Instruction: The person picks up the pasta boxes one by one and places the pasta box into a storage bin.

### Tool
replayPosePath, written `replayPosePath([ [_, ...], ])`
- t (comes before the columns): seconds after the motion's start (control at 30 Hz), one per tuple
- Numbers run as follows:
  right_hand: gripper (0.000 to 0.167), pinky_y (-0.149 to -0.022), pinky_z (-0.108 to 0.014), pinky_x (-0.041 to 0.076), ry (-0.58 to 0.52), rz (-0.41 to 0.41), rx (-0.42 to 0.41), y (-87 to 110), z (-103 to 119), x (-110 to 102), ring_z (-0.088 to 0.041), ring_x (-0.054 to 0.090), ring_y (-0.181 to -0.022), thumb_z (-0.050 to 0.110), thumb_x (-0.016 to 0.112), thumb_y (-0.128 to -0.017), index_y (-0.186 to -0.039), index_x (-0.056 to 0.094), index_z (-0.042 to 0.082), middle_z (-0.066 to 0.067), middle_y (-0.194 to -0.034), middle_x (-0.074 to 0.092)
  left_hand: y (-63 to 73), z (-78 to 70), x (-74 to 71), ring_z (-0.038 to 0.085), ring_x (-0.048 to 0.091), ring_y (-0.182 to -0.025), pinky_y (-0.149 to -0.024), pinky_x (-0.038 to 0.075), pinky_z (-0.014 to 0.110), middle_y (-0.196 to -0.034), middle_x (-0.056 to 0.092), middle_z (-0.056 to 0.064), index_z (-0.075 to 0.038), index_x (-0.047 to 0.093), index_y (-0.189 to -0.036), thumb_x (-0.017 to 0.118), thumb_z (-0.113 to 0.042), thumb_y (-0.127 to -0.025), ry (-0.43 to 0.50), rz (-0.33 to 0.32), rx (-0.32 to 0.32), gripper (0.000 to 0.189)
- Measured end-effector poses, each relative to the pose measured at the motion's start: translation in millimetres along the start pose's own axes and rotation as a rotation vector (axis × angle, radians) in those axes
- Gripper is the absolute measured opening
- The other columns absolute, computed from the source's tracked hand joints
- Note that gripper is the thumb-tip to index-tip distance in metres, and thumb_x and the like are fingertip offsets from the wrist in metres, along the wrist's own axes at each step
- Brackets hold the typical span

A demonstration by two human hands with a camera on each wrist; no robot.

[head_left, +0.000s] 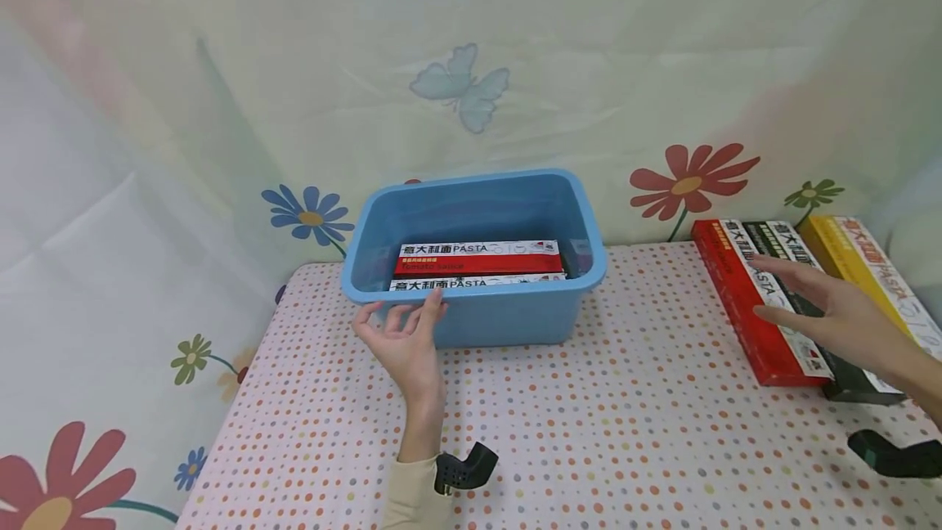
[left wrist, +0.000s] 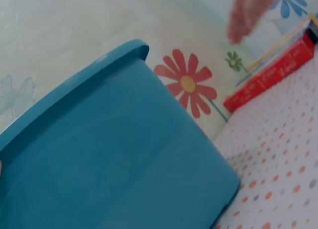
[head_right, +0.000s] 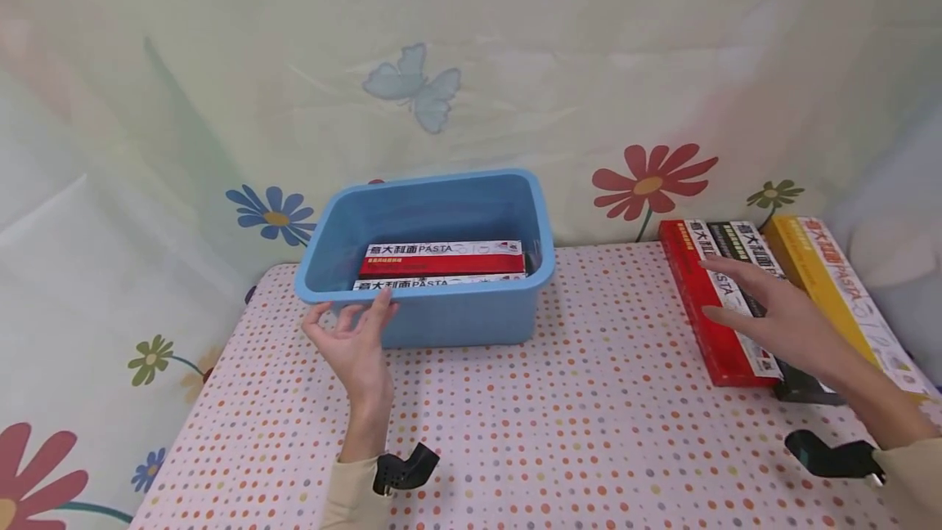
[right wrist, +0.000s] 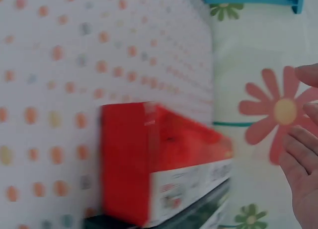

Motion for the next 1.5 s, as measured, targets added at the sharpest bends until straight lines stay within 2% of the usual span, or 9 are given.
replayPosePath([
  [0.17,0.080,-0.087,-0.094,0.032,-0.009,0.013,0.091,15.6,-28,18,-0.071,0.021,-0.138,0.026,0.069,-0.101,-0.160,0.024,-0.004,-0.045,-0.158,0.019,0.5,2.9,-1.7,0.024,0.074,-0.075,-0.085,0.067,0.044,-0.092,0.051,0.012,-0.011,0.026,-0.125,0.081,0.008,-0.087,0.046,-0.046,-0.064,0.069],
  [0.33,0.080,-0.093,-0.091,0.033,-0.030,-0.029,0.132,26.2,-43,36,-0.071,0.019,-0.139,0.022,0.070,-0.102,-0.158,0.024,-0.010,-0.045,-0.159,0.015,-0.3,3.7,-0.1,0.024,0.074,-0.077,-0.085,0.067,0.042,-0.093,0.053,0.010,-0.009,0.024,-0.138,0.081,0.007,-0.088,0.048,-0.042,-0.111,0.078],
  [0.47,0.082,-0.092,-0.089,0.037,0.019,-0.110,0.125,27.7,-46,42,-0.068,0.020,-0.140,0.017,0.076,-0.097,-0.156,0.027,-0.011,-0.045,-0.160,0.015,-1.4,3.6,0.6,0.025,0.074,-0.081,-0.085,0.067,0.042,-0.096,0.059,0.012,-0.010,0.022,-0.144,0.080,0.007,-0.088,0.064,-0.030,-0.122,0.083],
  [0.63,0.089,-0.099,-0.088,0.032,0.044,-0.181,0.131,28.8,-49,42,-0.065,0.013,-0.146,0.019,0.078,-0.094,-0.158,0.024,-0.011,-0.042,-0.162,0.013,-1.5,5.0,1.9,0.025,0.073,-0.085,-0.084,0.068,0.039,-0.108,0.063,0.018,-0.014,0.022,-0.144,0.078,0.009,-0.088,0.105,-0.017,-0.133,0.083],
  [0.83,0.087,-0.095,-0.091,0.033,0.056,-0.175,0.116,30.5,-45,47,-0.066,0.015,-0.145,0.016,0.081,-0.089,-0.155,0.030,-0.011,-0.042,-0.161,0.016,-1.6,6.8,0.0,0.025,0.072,-0.086,-0.082,0.068,0.038,-0.119,0.064,0.021,-0.016,0.022,-0.147,0.076,0.010,-0.090,0.116,-0.006,-0.121,0.083],
  [1.0,0.090,-0.097,-0.091,0.031,0.044,-0.148,0.170,31.6,-45,50,-0.064,0.011,-0.147,0.027,0.080,-0.091,-0.155,0.031,-0.012,-0.041,-0.163,0.012,-0.2,7.7,-0.4,0.025,0.072,-0.089,-0.083,0.068,0.038,-0.120,0.064,0.021,-0.018,0.022,-0.148,0.077,0.008,-0.090,0.105,-0.005,-0.126,0.084],
  [1.2,0.102,-0.097,-0.088,0.035,-0.041,-0.081,0.334,40.1,-56,59,-0.065,0.021,-0.133,0.047,0.070,-0.097,-0.163,0.012,-0.006,-0.046,-0.158,0.011,-0.7,10.3,1.7,0.025,0.072,-0.091,-0.085,0.068,0.039,-0.113,0.063,0.018,-0.017,0.023,-0.146,0.078,0.007,-0.090,0.109,-0.001,-0.137,0.083],
  [1.33,0.106,-0.095,-0.085,0.037,-0.084,-0.090,0.379,42.2,-58,64,-0.064,0.022,-0.128,0.046,0.068,-0.098,-0.164,0.000,-0.002,-0.048,-0.155,0.011,-0.7,9.4,2.4,0.026,0.071,-0.091,-0.085,0.068,0.039,-0.111,0.063,0.017,-0.017,0.023,-0.146,0.077,0.007,-0.090,0.123,0.000,-0.130,0.082],
  [1.5,0.112,-0.100,-0.085,0.036,-0.089,-0.107,0.438,43.9,-56,66,-0.064,0.019,-0.131,0.045,0.069,-0.097,-0.164,-0.008,0.001,-0.047,-0.156,0.008,-0.4,8.5,2.7,0.027,0.071,-0.093,-0.084,0.068,0.038,-0.114,0.064,0.019,-0.017,0.023,-0.146,0.077,0.008,-0.090,0.131,0.000,-0.127,0.081],
])
Point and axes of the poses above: each hand's wrist, its own y-axis away from the middle knuckle, its own x-axis out of the palm, z = x × y, the point moved 6 cm from there along -y, towards the middle knuckle
